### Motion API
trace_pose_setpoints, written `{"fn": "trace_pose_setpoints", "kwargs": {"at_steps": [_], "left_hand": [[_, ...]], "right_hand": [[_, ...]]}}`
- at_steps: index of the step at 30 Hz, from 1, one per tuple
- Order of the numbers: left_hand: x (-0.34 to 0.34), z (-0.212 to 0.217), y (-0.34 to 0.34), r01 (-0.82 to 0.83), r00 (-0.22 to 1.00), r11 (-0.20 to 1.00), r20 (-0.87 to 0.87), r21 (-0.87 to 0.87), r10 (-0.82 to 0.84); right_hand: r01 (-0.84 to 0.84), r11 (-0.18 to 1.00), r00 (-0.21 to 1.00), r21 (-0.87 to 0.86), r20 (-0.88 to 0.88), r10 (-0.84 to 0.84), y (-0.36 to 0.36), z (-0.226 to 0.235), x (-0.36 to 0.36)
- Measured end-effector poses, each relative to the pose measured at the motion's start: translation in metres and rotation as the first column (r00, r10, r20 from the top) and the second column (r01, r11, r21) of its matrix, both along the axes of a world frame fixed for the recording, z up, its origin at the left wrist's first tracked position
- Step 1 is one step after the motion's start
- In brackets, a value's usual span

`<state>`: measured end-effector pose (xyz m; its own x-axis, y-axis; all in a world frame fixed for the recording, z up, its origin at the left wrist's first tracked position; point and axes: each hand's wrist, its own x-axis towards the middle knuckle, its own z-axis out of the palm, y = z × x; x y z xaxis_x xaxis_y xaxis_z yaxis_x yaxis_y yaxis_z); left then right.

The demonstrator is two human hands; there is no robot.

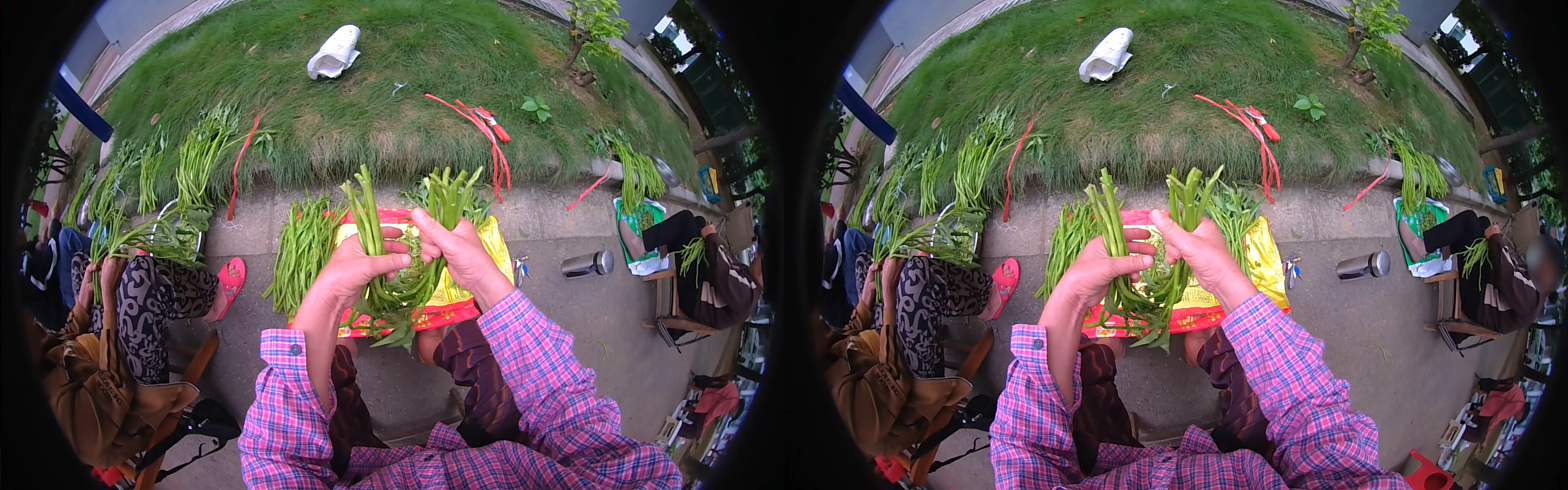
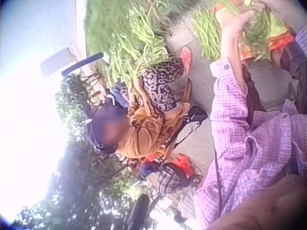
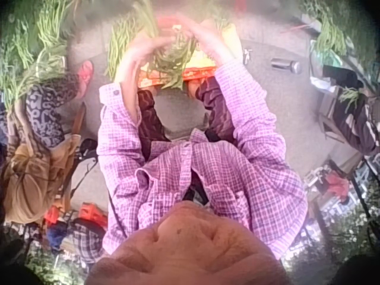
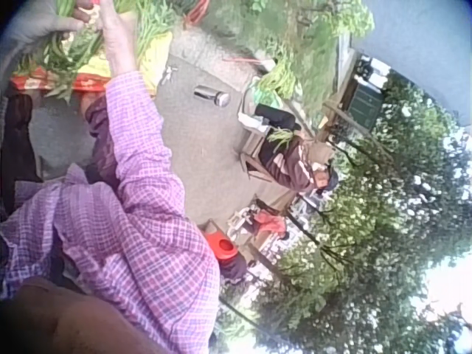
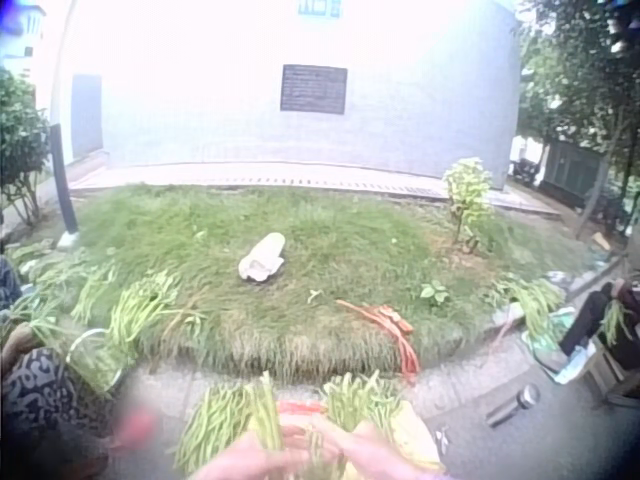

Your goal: The person picks through a bundle of green stalks, snapping or tearing off small pieces and placing them onto a yellow and red mat. They gather sorted pieces into their hands and occasionally use scissors to trim the ends.

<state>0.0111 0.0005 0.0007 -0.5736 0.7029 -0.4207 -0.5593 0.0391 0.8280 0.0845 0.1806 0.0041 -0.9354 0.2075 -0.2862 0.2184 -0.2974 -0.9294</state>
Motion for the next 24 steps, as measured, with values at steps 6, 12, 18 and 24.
{"fn": "trace_pose_setpoints", "kwargs": {"at_steps": [6,12,18,24], "left_hand": [[0.006,0.004,0.006,0.108,0.994,0.994,-0.029,0.022,-0.107],[0.011,0.004,0.009,0.086,0.995,0.996,-0.044,0.016,-0.085],[0.008,0.002,0.001,0.178,0.984,0.982,-0.036,0.067,-0.176],[0.006,0.009,0.0,0.141,0.987,0.977,0.052,0.163,-0.151]], "right_hand": [[-0.002,0.998,1.0,0.07,0.025,0.0,-0.023,0.016,0.001],[-0.059,0.991,0.997,0.117,0.051,0.053,-0.02,0.01,0.001],[-0.171,0.985,0.983,0.04,0.082,0.167,-0.018,0.017,0.003],[-0.138,0.989,0.989,0.06,0.058,0.135,-0.013,0.008,0.003]]}}
